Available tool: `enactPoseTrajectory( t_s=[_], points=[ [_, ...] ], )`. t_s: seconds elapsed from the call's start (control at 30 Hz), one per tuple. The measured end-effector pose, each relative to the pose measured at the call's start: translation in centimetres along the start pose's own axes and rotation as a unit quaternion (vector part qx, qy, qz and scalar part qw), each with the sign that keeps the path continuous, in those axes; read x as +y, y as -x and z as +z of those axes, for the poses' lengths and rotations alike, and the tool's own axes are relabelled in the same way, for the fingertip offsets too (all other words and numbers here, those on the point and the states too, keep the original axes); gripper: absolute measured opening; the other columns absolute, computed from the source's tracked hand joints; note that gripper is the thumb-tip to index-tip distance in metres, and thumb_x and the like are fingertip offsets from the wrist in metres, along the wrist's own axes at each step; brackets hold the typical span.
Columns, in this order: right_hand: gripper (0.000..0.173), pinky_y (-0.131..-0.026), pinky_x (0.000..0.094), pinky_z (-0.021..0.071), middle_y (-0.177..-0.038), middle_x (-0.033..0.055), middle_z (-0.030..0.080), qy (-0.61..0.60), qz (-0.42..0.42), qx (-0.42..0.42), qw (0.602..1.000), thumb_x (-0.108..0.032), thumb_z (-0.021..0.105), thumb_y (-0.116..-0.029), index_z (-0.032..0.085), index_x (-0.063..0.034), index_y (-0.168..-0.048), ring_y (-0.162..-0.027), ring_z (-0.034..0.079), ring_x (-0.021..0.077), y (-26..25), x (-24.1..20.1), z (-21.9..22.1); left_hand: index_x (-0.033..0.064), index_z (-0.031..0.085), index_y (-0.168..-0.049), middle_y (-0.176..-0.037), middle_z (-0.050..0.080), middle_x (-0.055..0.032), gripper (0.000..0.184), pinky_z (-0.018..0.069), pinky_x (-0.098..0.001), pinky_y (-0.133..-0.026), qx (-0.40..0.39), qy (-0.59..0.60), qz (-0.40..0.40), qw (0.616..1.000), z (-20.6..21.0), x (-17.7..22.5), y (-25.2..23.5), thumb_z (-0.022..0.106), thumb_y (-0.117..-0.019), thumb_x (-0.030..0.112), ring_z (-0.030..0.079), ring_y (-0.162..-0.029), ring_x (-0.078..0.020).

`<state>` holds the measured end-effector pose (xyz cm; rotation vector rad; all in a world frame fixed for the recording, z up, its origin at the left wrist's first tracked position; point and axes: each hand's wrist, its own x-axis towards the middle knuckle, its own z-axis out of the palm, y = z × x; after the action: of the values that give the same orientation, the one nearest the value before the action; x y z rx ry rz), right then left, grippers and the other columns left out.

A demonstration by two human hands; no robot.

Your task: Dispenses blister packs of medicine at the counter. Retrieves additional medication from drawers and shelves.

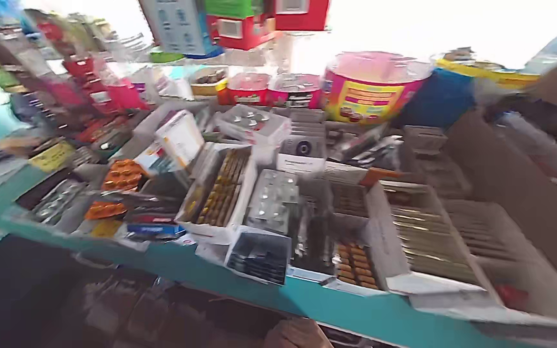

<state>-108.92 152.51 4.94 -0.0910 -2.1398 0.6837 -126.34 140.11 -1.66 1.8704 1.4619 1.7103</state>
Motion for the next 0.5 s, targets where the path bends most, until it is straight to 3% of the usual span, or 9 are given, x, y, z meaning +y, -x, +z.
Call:
enactPoseTrajectory(
  t_s=[0.07, 0.13, 0.23, 0.3, 0.4, 0.5],
  points=[
    [0.018, -0.084, 0.0245, 0.0591, -0.093, 0.0107, 0.076, -0.069, 0.029, -0.034, 0.997, -0.018, 0.070, -0.0976, 0.070, -0.0015, -0.105, -0.088, 0.074, 0.0145, -0.2, 0.4, 1.0, 0.0106, 0.071, -0.109, -0.104, 0.076, 0.0031, 0.016, 0.0563, -0.0197, -0.090, 0.041, -0.053, -0.011, 0.998, -1.4, 0.5, 0.7, 0.063, -0.1022, 0.023, 0.070, -0.098, -0.0003],
    [0.019, -0.085, 0.0231, 0.0588, -0.096, 0.0085, 0.078, -0.109, 0.065, -0.070, 0.989, -0.015, 0.070, -0.0970, 0.070, -0.0027, -0.111, -0.088, 0.075, 0.0110, -0.5, 0.4, 2.4, 0.0099, 0.070, -0.107, -0.099, 0.075, 0.0002, 0.014, 0.0569, -0.0192, -0.087, 0.058, -0.082, -0.018, 0.995, -3.2, 1.4, 1.4, 0.063, -0.1022, 0.021, 0.070, -0.094, -0.0019],
    [0.017, -0.083, 0.0230, 0.0589, -0.095, 0.0085, 0.079, -0.144, 0.096, -0.125, 0.977, -0.015, 0.072, -0.0948, 0.074, -0.0032, -0.107, -0.087, 0.074, 0.0102, -1.9, 0.1, 5.1, 0.0068, 0.068, -0.099, -0.090, 0.073, -0.0032, 0.017, 0.0560, -0.0175, -0.082, 0.086, -0.120, -0.006, 0.989, -5.8, 2.1, 2.6, 0.061, -0.1028, 0.022, 0.070, -0.086, -0.0043],
    [0.014, -0.083, 0.0241, 0.0588, -0.093, 0.0083, 0.079, -0.149, 0.103, -0.162, 0.970, -0.013, 0.073, -0.0923, 0.076, -0.0036, -0.102, -0.087, 0.074, 0.0110, -3.1, -0.3, 7.5, 0.0053, 0.069, -0.101, -0.092, 0.075, -0.0042, 0.017, 0.0565, -0.0174, -0.083, 0.100, -0.131, -0.005, 0.986, -8.1, 1.6, 4.1, 0.062, -0.1027, 0.021, 0.071, -0.087, -0.0044],
    [0.013, -0.077, 0.0308, 0.0612, -0.092, 0.0104, 0.078, -0.148, 0.101, -0.210, 0.961, -0.010, 0.074, -0.0905, 0.078, -0.0028, -0.100, -0.083, 0.075, 0.0157, -4.6, -1.0, 12.1, 0.0026, 0.070, -0.108, -0.101, 0.076, -0.0081, 0.019, 0.0565, -0.0196, -0.089, 0.120, -0.167, -0.069, 0.976, -11.9, 1.6, 6.8, 0.062, -0.1017, 0.019, 0.072, -0.095, -0.0068],
    [0.012, -0.076, 0.0386, 0.0619, -0.090, 0.0116, 0.078, -0.105, 0.112, -0.217, 0.964, -0.007, 0.072, -0.0898, 0.078, -0.0021, -0.099, -0.080, 0.075, 0.0208, -6.6, -1.9, 17.1, 0.0010, 0.070, -0.117, -0.121, 0.073, -0.0134, 0.023, 0.0528, -0.0253, -0.103, 0.125, -0.167, -0.132, 0.969, -17.1, 1.7, 10.1, 0.057, -0.1038, 0.013, 0.068, -0.117, -0.0122]
  ],
)
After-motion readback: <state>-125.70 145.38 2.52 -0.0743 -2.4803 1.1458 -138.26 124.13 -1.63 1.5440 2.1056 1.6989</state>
